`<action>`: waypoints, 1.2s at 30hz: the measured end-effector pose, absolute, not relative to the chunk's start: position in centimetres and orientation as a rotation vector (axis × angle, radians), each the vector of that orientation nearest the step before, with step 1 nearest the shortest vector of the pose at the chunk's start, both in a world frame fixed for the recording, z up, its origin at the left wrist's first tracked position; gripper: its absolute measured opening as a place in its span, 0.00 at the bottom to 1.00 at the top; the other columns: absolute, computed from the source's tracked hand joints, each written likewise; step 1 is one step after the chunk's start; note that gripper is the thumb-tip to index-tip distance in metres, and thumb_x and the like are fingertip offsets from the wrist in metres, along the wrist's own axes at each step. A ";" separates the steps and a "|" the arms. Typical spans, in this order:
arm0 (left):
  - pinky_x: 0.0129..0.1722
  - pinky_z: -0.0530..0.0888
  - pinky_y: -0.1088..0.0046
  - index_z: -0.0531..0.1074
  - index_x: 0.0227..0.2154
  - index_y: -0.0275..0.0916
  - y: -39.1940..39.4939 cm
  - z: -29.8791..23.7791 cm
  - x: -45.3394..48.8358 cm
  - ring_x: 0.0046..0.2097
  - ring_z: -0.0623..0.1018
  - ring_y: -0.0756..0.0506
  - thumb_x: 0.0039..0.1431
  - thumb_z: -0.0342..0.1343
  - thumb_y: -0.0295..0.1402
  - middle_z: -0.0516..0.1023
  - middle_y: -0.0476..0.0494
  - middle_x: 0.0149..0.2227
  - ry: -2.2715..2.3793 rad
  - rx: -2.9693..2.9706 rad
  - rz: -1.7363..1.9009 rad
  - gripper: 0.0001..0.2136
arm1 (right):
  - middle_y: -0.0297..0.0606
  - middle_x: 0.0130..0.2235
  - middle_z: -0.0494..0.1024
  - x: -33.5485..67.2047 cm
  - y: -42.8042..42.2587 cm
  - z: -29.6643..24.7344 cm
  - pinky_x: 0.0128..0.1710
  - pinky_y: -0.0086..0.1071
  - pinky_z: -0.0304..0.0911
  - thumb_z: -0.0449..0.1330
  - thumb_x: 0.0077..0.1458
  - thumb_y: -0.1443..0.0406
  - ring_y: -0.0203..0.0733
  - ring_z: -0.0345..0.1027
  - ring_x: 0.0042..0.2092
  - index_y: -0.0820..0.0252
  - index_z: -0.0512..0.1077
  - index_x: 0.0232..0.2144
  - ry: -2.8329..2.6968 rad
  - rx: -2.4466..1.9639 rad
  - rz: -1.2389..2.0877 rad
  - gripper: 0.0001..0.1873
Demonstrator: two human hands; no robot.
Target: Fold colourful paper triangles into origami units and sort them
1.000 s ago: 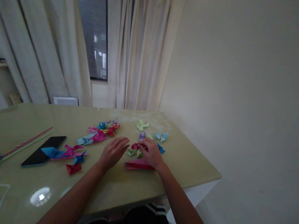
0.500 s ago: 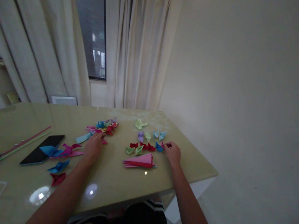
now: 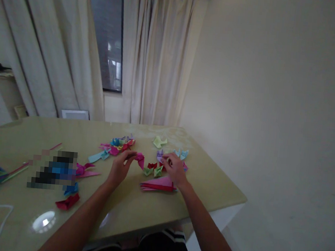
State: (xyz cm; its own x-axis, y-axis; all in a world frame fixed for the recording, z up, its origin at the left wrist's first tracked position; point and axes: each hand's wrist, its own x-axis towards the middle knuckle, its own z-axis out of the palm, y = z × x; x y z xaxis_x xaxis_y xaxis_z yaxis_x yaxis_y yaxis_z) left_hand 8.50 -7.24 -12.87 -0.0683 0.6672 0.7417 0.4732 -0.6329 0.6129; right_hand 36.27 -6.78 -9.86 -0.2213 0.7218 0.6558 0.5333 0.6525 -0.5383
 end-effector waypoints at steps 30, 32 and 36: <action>0.54 0.78 0.58 0.70 0.49 0.39 -5.8 -13.9 2.4 0.51 0.80 0.38 0.61 0.53 0.32 0.78 0.35 0.50 2.039 2.150 1.294 0.14 | 0.45 0.41 0.78 47.5 -1.3 -14.3 0.38 0.36 0.66 0.66 0.51 0.54 0.47 0.72 0.37 0.60 0.78 0.39 -1.249 -1.577 0.058 0.18; 0.53 0.79 0.58 0.68 0.51 0.39 -6.0 -13.7 3.4 0.50 0.80 0.40 0.62 0.54 0.32 0.76 0.36 0.49 1.899 2.186 1.449 0.14 | 0.49 0.46 0.76 47.0 -1.8 -13.7 0.43 0.39 0.68 0.65 0.54 0.54 0.50 0.72 0.43 0.61 0.77 0.42 -1.227 -1.553 -0.014 0.19; 0.48 0.82 0.59 0.67 0.52 0.41 -6.6 -13.6 6.3 0.46 0.81 0.42 0.64 0.55 0.31 0.74 0.39 0.48 1.467 2.292 1.744 0.14 | 0.47 0.46 0.75 43.1 -3.6 -11.6 0.47 0.40 0.69 0.58 0.65 0.58 0.49 0.71 0.46 0.60 0.77 0.45 -1.439 -1.275 -0.079 0.14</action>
